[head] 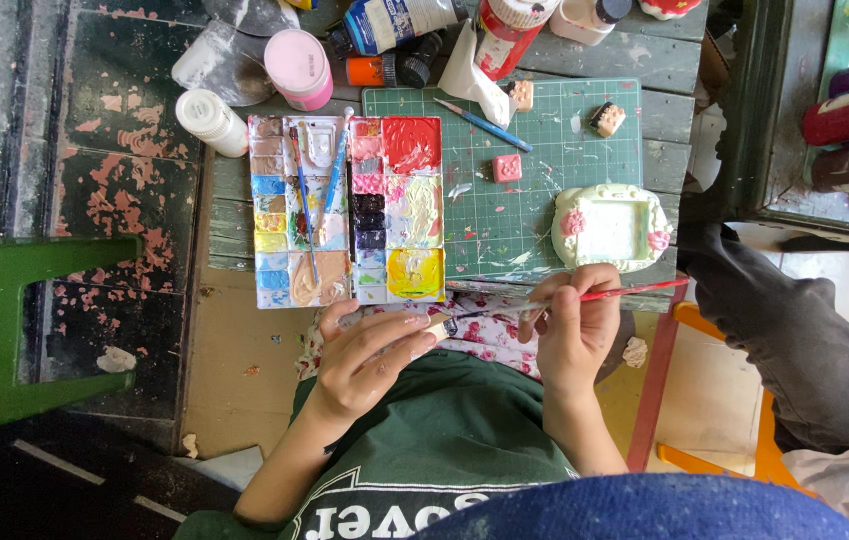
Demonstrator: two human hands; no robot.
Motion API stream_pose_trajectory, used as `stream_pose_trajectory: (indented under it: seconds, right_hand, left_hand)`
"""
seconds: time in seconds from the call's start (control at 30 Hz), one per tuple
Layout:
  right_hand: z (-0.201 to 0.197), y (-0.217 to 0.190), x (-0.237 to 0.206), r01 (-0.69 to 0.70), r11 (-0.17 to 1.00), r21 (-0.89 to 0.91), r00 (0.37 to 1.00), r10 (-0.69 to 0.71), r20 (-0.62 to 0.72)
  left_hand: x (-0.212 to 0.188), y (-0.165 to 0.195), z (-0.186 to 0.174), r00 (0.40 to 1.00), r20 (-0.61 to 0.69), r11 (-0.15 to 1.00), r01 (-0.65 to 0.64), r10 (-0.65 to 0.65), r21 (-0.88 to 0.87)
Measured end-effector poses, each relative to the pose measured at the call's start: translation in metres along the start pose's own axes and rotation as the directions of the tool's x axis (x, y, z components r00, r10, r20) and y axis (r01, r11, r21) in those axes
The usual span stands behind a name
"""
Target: The person paints a small ceramic figurine using a fine brush and a watercolor palette. They repeatedly dip the brush into the palette to pick up paint and apply it to the figurine, rotating it to reach different sides. The person places the figurine on the table briefly, then picks it up again to continue painting.
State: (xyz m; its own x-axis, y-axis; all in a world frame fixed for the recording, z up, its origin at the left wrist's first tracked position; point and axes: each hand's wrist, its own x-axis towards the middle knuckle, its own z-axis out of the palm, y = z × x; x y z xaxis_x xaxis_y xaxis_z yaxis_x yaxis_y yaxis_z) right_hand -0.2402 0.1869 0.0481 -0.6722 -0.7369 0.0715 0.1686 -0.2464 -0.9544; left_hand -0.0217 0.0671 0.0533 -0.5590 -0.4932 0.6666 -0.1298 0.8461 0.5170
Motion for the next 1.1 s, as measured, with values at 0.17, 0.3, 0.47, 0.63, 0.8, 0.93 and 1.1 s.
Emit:
stream_pose_trajectory:
  seconds: [0.17, 0.3, 0.47, 0.63, 0.8, 0.93, 1.1]
  right_hand:
    - [-0.0021, 0.0036, -0.0027, -0.005, 1.000, 0.025, 0.999, 0.003, 0.049]
    - [-0.0045, 0.0058, -0.0022, 0.028, 1.000, 0.013, 0.999, -0.028, 0.015]
    - [-0.0048, 0.0052, -0.0049, 0.038, 0.999, -0.016, 0.997, -0.037, 0.065]
    - [-0.0035, 0.0051, -0.0056, 0.040, 0.999, 0.013, 0.999, -0.040, 0.029]
    - [-0.0024, 0.0041, -0.0083, 0.044, 0.999, 0.013, 0.999, -0.044, 0.027]
    - [-0.0012, 0.0051, -0.0073, 0.037, 0.999, 0.012, 0.999, -0.037, 0.029]
    - [0.0002, 0.0053, -0.0063, 0.025, 1.000, -0.002, 0.999, -0.025, 0.047]
  left_hand:
    - [0.0007, 0.0013, 0.0000, 1.000, -0.008, 1.000, -0.005, 0.005, 0.001]
    - [0.0011, 0.0005, 0.0002, 1.000, -0.012, 1.000, -0.007, 0.007, 0.007]
    - [-0.0002, 0.0008, 0.0008, 1.000, -0.017, 1.000, -0.006, 0.007, 0.020]
    - [-0.0014, -0.0003, 0.0004, 1.000, -0.009, 1.000, -0.005, 0.005, 0.029]
    - [-0.0014, 0.0013, 0.0010, 1.000, -0.013, 1.000, 0.002, -0.002, 0.026]
    - [-0.0009, 0.0011, 0.0004, 1.000, -0.005, 1.000, -0.001, 0.001, 0.027]
    - [-0.0010, 0.0010, 0.0004, 1.000, -0.008, 1.000, -0.007, 0.008, 0.012]
